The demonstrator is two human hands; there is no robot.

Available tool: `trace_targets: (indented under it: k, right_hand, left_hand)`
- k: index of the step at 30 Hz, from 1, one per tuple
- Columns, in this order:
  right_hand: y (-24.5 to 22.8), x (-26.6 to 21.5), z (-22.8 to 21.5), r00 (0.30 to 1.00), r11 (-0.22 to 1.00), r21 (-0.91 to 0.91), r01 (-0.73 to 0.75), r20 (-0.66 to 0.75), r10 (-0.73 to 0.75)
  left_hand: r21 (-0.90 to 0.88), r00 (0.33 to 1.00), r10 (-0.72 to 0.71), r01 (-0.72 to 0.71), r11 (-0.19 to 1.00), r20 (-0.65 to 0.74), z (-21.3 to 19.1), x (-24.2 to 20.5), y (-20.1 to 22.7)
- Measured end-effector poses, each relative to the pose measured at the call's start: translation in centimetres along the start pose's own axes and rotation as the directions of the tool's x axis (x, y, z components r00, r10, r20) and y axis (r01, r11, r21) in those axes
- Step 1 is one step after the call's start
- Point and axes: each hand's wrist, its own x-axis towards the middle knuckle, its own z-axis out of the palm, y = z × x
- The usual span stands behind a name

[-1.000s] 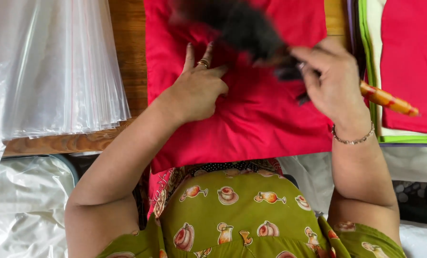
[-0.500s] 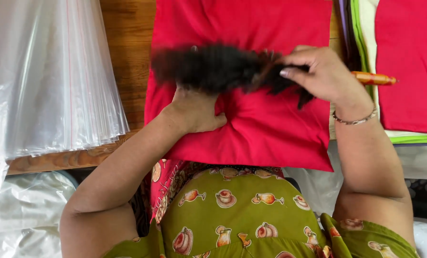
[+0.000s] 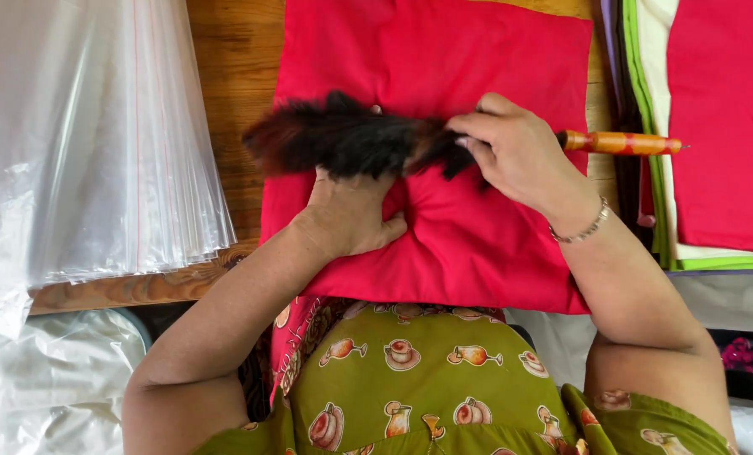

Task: Smoothing and folding a red fabric pillowcase on a wooden table using hands and a brush.

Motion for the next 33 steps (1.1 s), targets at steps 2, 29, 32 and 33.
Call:
trace_targets:
  k: [2,29,32,33]
  right_hand:
    - [3.1,0.9,1.1,0.994,0.924,-0.367,-0.11,-0.038,0.103]
    - [1.1,-2.8,1.3,0.966,0.77,-0.595,-0.229,-0.043,0.254]
    - [5.2,-5.3,-1.5,0.888,0.616,-0.653,-0.44,-0.214,0.407]
    - [5.1,-5.8,-1.9,0.888,0.615,-0.655,-0.439,-0.213,0.408]
  left_hand:
    - [0.193,0.98,-0.054,0.016,0.981,0.19,-1.1,-0.2,0.4]
    - [0.099,0.993,-0.11,0.105,0.99,0.05,0.3,0.0,-0.3]
    - [0.09,0.989,-0.14,0.135,0.987,0.053,0.3,-0.1,-0.3]
    - [0.087,0.989,-0.14,0.135,0.987,0.054,0.4,-0.2,-0.2]
